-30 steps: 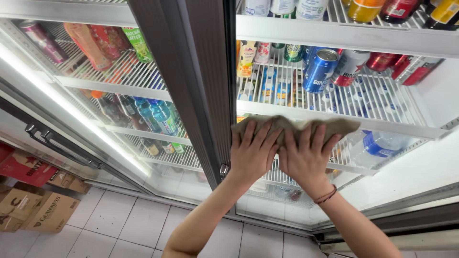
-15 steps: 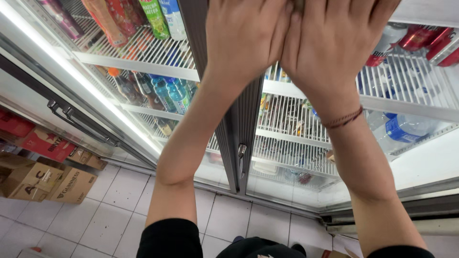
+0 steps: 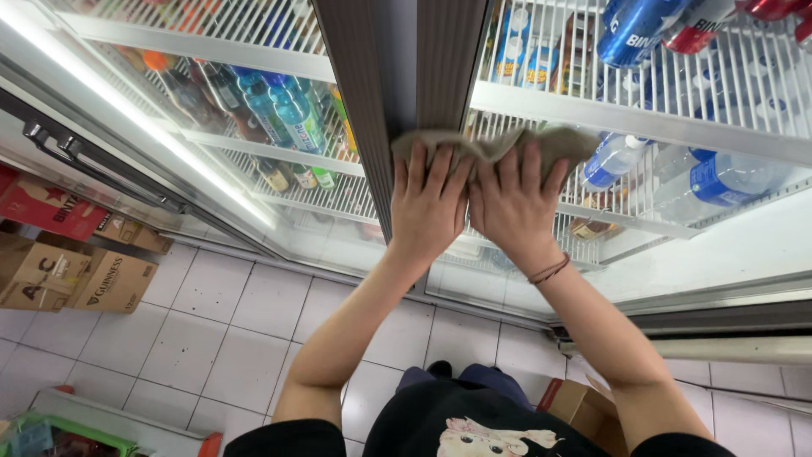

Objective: The person wipes the exterior glass and metal frames of commercial refrigerators using two cloths and a spray bottle, moving from top to bottom.

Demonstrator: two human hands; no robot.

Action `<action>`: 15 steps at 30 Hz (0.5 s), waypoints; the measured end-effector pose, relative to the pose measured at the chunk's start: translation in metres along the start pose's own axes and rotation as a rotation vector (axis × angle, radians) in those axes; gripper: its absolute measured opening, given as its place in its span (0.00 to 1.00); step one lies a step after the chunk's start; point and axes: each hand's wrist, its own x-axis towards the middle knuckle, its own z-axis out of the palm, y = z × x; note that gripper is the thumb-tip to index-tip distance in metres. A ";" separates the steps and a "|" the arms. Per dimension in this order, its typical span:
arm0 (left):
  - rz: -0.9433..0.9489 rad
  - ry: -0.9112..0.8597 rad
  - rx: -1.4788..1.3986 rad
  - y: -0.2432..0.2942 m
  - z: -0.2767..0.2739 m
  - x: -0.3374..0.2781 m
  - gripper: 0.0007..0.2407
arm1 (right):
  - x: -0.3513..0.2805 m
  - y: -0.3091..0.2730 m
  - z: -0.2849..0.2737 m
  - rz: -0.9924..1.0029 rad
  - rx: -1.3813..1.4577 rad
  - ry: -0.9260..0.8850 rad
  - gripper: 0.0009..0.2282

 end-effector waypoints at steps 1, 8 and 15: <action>-0.040 -0.067 0.017 0.003 0.014 -0.031 0.20 | -0.027 -0.008 0.014 -0.027 0.010 0.008 0.18; -0.134 -0.134 0.084 0.017 0.048 -0.098 0.18 | -0.099 -0.010 0.043 -0.055 0.254 -0.107 0.17; 0.067 0.276 0.112 0.056 -0.001 0.080 0.16 | 0.022 0.076 -0.055 0.080 0.047 0.044 0.19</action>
